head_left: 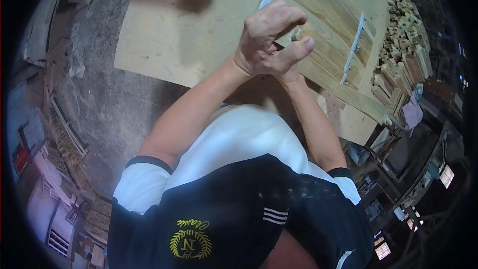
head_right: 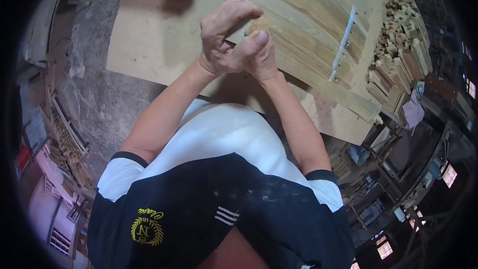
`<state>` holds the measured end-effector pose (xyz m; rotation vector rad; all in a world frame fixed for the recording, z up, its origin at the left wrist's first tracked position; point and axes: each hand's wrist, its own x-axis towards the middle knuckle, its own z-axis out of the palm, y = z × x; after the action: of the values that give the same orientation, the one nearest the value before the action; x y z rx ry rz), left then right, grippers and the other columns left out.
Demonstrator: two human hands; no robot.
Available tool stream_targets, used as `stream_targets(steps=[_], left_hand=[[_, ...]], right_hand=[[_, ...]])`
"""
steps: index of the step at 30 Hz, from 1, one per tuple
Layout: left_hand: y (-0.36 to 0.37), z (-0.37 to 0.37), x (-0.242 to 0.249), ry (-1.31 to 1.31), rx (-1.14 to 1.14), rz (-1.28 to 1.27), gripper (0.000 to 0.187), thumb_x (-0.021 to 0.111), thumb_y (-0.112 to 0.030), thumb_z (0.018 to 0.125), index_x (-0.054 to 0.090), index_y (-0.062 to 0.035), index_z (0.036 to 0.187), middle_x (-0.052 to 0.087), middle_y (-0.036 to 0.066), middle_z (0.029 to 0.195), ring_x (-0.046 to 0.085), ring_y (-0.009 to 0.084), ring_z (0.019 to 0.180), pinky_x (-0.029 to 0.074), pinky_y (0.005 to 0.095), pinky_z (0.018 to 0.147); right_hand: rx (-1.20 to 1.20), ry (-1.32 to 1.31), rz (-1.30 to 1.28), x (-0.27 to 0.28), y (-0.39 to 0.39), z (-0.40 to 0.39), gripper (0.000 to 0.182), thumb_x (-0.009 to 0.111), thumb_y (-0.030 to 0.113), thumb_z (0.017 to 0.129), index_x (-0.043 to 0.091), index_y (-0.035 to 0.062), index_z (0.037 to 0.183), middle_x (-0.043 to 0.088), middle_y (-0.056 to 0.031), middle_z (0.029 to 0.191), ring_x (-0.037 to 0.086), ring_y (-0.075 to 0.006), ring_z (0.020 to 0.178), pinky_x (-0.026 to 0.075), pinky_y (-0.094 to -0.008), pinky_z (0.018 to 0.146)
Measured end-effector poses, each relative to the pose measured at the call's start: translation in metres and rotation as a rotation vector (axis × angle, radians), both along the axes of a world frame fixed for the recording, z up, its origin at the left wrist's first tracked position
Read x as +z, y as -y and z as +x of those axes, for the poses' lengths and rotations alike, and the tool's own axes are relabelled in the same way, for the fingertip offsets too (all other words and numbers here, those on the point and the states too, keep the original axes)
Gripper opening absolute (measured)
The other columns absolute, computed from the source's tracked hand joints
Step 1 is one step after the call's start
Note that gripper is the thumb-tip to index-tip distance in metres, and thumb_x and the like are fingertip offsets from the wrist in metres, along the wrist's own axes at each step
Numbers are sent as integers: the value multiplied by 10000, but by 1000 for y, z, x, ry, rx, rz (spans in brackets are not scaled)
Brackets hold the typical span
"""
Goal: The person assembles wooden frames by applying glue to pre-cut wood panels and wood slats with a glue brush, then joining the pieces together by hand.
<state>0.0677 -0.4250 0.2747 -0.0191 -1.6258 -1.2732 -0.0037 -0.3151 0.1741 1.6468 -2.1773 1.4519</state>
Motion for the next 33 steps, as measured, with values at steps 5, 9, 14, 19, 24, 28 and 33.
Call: stream_targets(steps=[5, 9, 14, 19, 24, 28, 33], left_hand=[[-8, 7, -8, 135, -65, 5, 320, 717, -154, 811, 656, 46, 1053, 638, 124, 953, 610, 190, 858, 496, 295, 769], [-17, -2, -5, 229, -87, 67, 470, 691, -216, 844, 585, 30, 1231, 632, 124, 1127, 618, 207, 1014, 481, 329, 907], [8, 2, -30, 243, -47, 369, 864, 454, -708, 929, 452, -20, 1450, 605, 117, 1277, 580, 212, 1168, 424, 361, 972], [29, 6, -74, 858, -35, 665, 630, 426, -516, 1025, 606, 19, 1307, 662, 120, 1182, 590, 194, 1120, 441, 355, 961], [9, 6, -83, 988, -159, 645, 436, 542, -355, 986, 669, -1, 1207, 687, 76, 1117, 617, 149, 1024, 483, 329, 887], [-12, 0, -67, 853, -182, 740, 435, 554, -386, 983, 708, 0, 1110, 696, 60, 1006, 633, 147, 921, 503, 331, 818], [1, 7, -70, 958, -242, 787, 871, 439, -777, 906, 645, 22, 1186, 698, 143, 1036, 676, 242, 1009, 537, 384, 894]], right_hand=[[-62, -32, 165, -6, -21, 3, 449, 794, 210, 729, 542, 61, 1069, 594, -159, 887, 575, -397, 785, 440, -494, 689], [-29, 14, 198, 19, -52, -9, 705, 840, 230, 728, 505, 21, 1312, 627, -213, 1205, 621, -412, 1064, 494, -484, 892], [-173, 244, 318, 70, -205, -11, 402, 800, 137, 789, 682, 20, 1155, 688, -191, 1188, 677, -327, 1059, 532, -378, 929], [-900, 662, -50, 41, -353, -58, 143, 662, 109, 953, 692, 17, 1058, 700, -72, 952, 672, -149, 895, 548, -313, 805], [-880, 258, 238, -32, -406, -145, 255, 595, 204, 1007, 641, 16, 1173, 662, -93, 1119, 605, -210, 1124, 476, -369, 980], [-759, 439, 55, -4, -371, -130, 341, 628, 215, 989, 597, 11, 1261, 630, -96, 1208, 577, -230, 1174, 449, -398, 1030], [-632, 658, -122, 30, -362, -131, 468, 606, 426, 989, 661, -12, 1144, 662, -66, 1007, 607, -167, 947, 498, -351, 866]])
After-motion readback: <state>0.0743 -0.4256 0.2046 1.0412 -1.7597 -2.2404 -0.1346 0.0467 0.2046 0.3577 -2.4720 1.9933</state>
